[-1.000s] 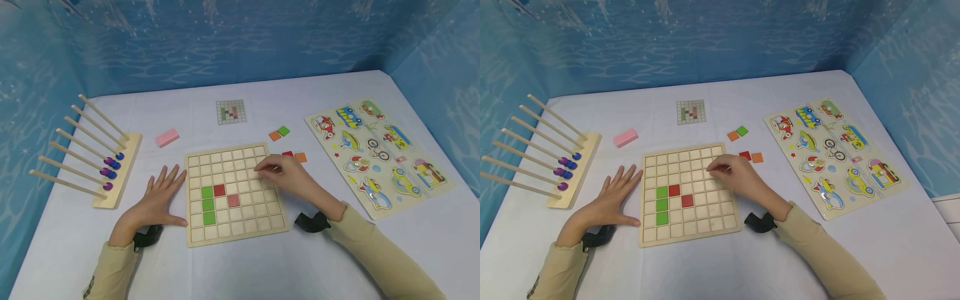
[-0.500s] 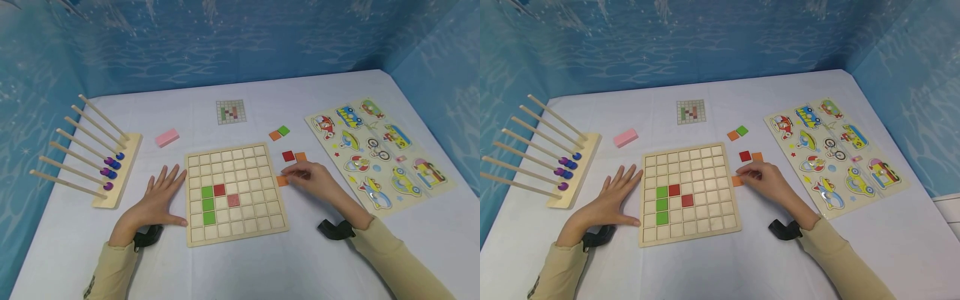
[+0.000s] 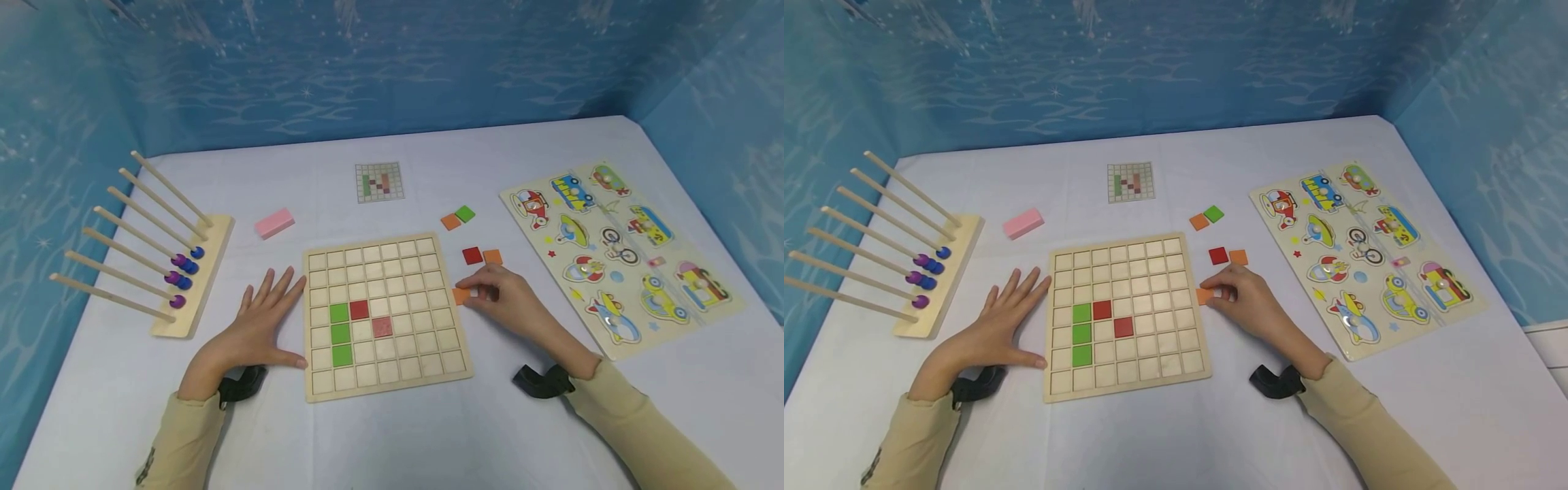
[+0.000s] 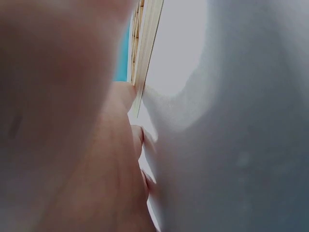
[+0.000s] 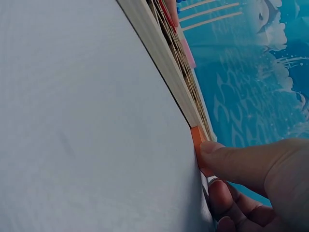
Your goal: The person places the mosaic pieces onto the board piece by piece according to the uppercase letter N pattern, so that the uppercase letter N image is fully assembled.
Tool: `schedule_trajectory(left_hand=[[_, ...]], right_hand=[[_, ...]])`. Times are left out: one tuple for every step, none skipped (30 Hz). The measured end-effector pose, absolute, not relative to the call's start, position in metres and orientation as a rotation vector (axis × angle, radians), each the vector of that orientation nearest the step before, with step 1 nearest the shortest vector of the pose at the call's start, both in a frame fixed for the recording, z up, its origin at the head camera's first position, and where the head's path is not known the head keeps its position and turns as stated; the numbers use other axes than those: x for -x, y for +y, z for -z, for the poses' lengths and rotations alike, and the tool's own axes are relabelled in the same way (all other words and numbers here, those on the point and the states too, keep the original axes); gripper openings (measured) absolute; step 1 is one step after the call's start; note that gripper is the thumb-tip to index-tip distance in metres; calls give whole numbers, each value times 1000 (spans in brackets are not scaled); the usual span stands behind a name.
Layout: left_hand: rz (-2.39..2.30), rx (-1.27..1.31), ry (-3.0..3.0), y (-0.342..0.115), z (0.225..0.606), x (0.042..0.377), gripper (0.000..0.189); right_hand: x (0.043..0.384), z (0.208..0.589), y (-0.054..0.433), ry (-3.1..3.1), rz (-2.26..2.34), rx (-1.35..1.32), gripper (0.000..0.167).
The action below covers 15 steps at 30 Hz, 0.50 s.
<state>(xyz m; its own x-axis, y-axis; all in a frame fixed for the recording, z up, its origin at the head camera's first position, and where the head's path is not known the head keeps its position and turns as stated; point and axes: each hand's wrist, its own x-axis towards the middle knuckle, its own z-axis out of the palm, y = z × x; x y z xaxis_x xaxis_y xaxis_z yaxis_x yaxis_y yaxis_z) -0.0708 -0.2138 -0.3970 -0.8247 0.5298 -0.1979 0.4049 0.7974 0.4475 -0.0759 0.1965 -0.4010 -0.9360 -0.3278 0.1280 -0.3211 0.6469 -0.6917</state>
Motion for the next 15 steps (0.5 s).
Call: schedule_trajectory(left_hand=[[-563, -713, 2672, -214, 397, 71, 126], [-563, -712, 2672, -214, 397, 71, 126], [-564, -712, 2673, -214, 397, 71, 126], [-563, -713, 2674, -214, 397, 71, 127], [-562, -713, 2676, -213, 397, 71, 127], [-561, -712, 2677, -213, 397, 71, 127], [-560, -712, 2679, -213, 397, 71, 127], [-560, -715, 2680, -213, 397, 71, 127], [-561, -717, 2681, -213, 398, 70, 127], [-562, -720, 2682, -213, 398, 70, 127], [-563, -723, 2683, -214, 398, 71, 127], [-566, -726, 2684, -214, 398, 71, 127], [-569, -732, 2686, -214, 399, 70, 127], [-574, -737, 2687, -214, 399, 71, 127], [-577, -740, 2689, -214, 399, 71, 127]], right_hand=[[76, 401, 196, 2842, 1194, 556, 27], [76, 402, 196, 2842, 1195, 553, 27], [76, 402, 196, 2843, 1196, 550, 27], [76, 402, 196, 2845, 1194, 547, 27], [76, 403, 196, 2843, 1197, 545, 27], [76, 403, 197, 2843, 1197, 543, 27], [76, 403, 197, 2843, 1196, 540, 27], [76, 403, 197, 2844, 1199, 539, 27], [76, 403, 197, 2843, 1202, 538, 27], [75, 403, 197, 2842, 1207, 537, 27], [75, 403, 197, 2840, 1212, 539, 27], [75, 403, 197, 2842, 1215, 539, 27], [75, 403, 197, 2841, 1219, 538, 27], [75, 403, 197, 2840, 1224, 536, 26], [75, 403, 197, 2841, 1225, 533, 25]])
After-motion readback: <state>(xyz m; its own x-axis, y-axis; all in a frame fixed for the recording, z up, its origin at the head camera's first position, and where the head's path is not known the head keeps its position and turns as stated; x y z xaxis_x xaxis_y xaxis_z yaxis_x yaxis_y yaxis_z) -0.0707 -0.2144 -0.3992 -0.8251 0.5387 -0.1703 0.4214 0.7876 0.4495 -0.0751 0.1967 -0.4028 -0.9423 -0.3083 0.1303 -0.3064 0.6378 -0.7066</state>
